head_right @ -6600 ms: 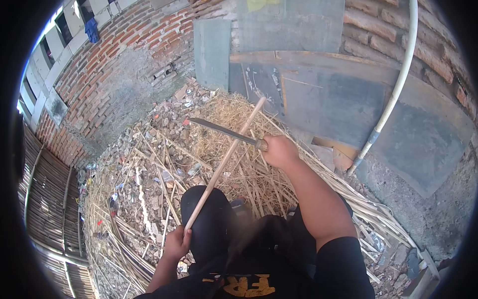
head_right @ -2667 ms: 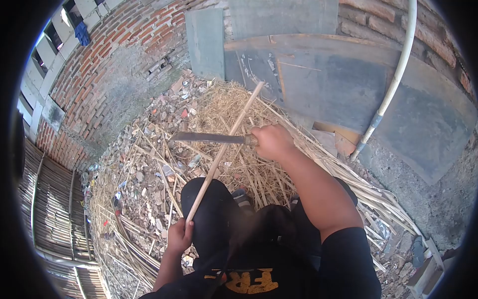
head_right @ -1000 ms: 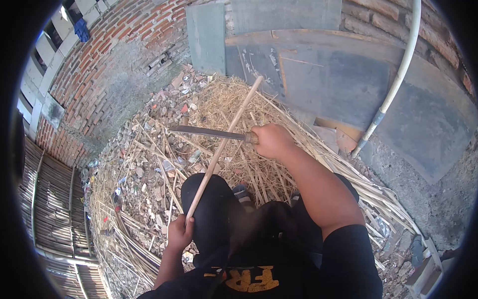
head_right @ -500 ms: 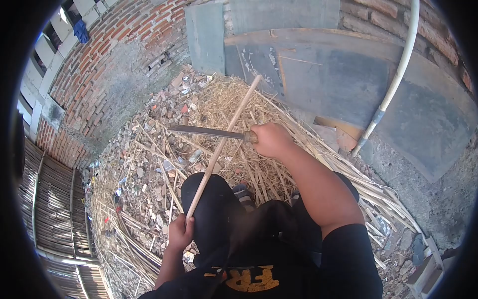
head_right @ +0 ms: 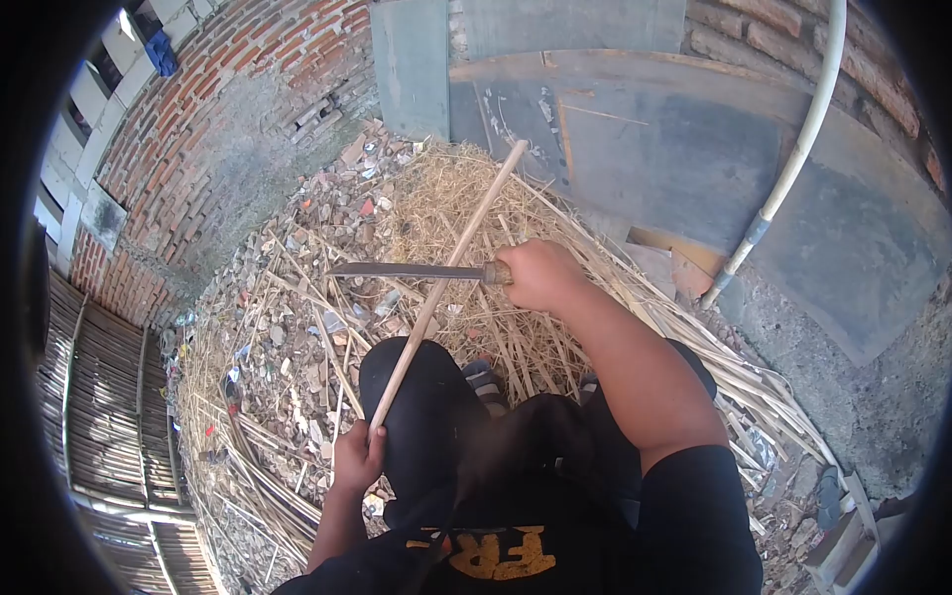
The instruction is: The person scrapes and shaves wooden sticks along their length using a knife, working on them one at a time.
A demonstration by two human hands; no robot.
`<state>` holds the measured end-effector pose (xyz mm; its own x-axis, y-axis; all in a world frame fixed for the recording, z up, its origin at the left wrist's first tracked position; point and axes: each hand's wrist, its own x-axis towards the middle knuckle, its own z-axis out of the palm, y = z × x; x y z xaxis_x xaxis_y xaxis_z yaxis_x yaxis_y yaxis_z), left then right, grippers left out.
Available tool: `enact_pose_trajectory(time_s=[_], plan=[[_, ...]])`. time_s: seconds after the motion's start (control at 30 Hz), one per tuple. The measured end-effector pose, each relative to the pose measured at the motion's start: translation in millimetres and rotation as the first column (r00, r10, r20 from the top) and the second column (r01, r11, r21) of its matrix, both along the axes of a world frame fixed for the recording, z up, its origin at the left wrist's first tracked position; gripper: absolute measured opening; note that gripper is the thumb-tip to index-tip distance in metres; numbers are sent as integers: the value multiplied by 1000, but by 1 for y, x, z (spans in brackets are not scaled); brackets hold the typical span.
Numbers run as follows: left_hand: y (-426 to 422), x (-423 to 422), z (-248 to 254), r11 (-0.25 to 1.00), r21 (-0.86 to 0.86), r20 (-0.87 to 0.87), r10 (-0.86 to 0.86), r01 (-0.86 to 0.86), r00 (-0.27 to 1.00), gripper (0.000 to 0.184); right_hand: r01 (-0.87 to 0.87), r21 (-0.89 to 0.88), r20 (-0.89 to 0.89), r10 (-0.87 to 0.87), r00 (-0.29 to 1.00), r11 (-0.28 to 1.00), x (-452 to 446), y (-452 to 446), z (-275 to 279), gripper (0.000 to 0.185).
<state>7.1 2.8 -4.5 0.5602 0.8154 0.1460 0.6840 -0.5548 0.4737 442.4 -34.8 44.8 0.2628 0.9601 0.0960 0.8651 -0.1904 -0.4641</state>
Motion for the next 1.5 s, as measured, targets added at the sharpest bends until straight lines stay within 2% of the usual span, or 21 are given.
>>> enact_pose_trajectory(time_s=[0.23,0.5,0.7,0.9,1.0,1.1,1.13,1.23,1.33,1.43,1.5], plan=[[-1,2,3,1000,-25,15,8,-8,1000,40,9,-14,31,-8,999,1000,-2,-1,0,25],[0,2,3,1000,20,-22,-18,18,1000,40,14,-2,29,-14,999,1000,-5,-4,2,22],[2,1,0,1000,-13,-17,-7,7,1000,38,-35,-16,47,36,998,999,-5,-2,4,23],[-2,1,4,1000,-4,-16,1,-1,1000,38,163,77,-118,-153,981,984,17,8,-19,28],[-3,2,7,1000,-6,-23,8,-8,1000,37,189,89,-34,-186,982,978,8,5,-16,27],[-2,5,7,1000,16,-43,-10,10,999,37,29,-58,81,-24,996,998,-15,0,4,28],[-2,5,6,999,33,-52,-15,17,999,37,-29,-12,101,30,994,1000,-21,0,-2,23],[-1,4,7,1000,28,-50,-13,14,999,39,-42,-125,111,56,992,991,-27,0,15,24],[-2,2,3,998,57,-42,-3,5,999,39,99,-94,-76,-107,991,991,-2,12,-6,26],[-2,1,7,997,70,-28,-11,13,1000,38,201,-13,-164,-201,966,979,15,19,-21,27],[-1,0,10,1000,27,-9,-13,14,1000,40,209,-2,-138,-208,968,978,15,16,-19,27]])
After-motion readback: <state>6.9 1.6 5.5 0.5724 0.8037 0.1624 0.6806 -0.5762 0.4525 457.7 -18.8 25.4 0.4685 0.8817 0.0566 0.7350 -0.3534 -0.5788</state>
